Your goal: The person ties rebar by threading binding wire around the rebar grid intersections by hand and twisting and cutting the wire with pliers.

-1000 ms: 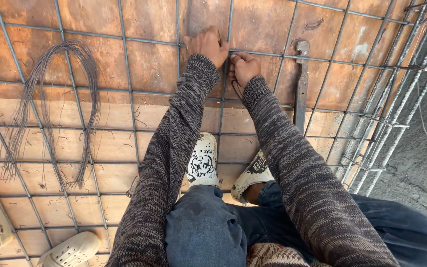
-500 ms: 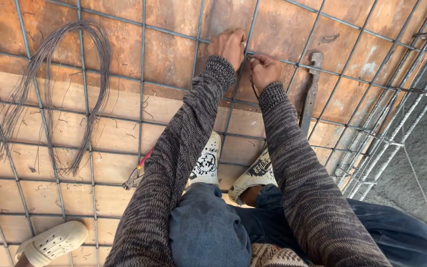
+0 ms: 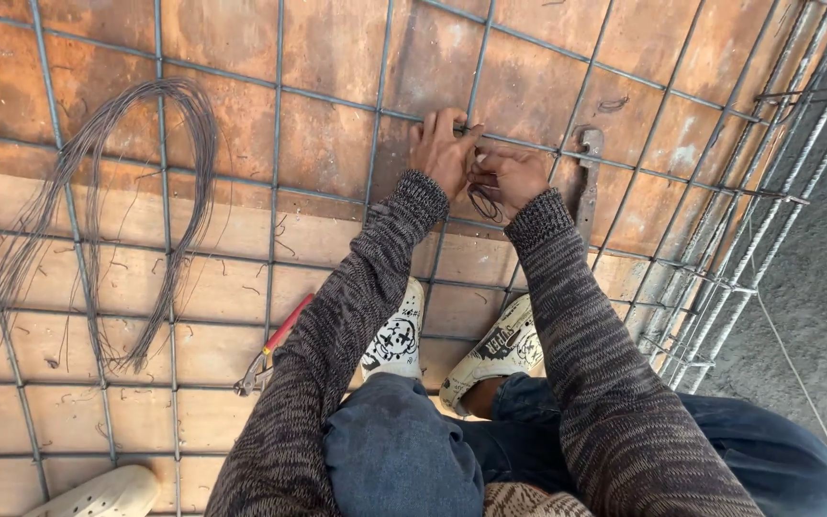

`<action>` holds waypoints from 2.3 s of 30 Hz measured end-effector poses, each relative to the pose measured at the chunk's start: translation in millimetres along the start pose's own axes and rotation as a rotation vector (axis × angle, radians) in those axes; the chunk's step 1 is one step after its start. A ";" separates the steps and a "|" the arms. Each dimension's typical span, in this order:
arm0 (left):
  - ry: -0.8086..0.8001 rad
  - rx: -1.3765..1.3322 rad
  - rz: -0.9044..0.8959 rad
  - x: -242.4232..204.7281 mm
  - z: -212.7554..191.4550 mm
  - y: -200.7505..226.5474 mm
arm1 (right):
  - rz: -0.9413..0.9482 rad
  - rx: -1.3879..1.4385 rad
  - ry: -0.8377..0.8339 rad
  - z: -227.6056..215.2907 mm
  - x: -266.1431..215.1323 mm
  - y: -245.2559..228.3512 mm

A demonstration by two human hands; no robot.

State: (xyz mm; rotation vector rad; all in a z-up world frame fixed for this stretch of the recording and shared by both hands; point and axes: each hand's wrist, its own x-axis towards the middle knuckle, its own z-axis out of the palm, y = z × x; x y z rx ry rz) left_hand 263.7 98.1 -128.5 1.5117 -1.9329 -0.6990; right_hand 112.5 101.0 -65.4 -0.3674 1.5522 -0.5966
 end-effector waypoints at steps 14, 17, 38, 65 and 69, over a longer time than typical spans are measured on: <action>-0.127 -0.263 -0.113 16.3 -44.3 -3.2 | -0.748 -1.094 0.213 -5.3 54.1 -32.5; -0.201 -0.249 -0.226 21.2 -41.5 -7.1 | -0.602 -1.173 0.079 -15.4 88.6 -16.1; -0.245 -0.430 -0.261 59.6 -22.1 -56.3 | -0.756 -1.716 0.106 40.5 54.5 -24.2; -0.007 0.518 -0.812 -420.6 -166.3 -22.1 | -0.836 -2.134 -0.029 28.1 39.2 -37.2; -0.141 0.564 -0.745 -433.1 -191.6 -60.0 | -0.641 -1.794 0.114 27.6 54.1 -38.1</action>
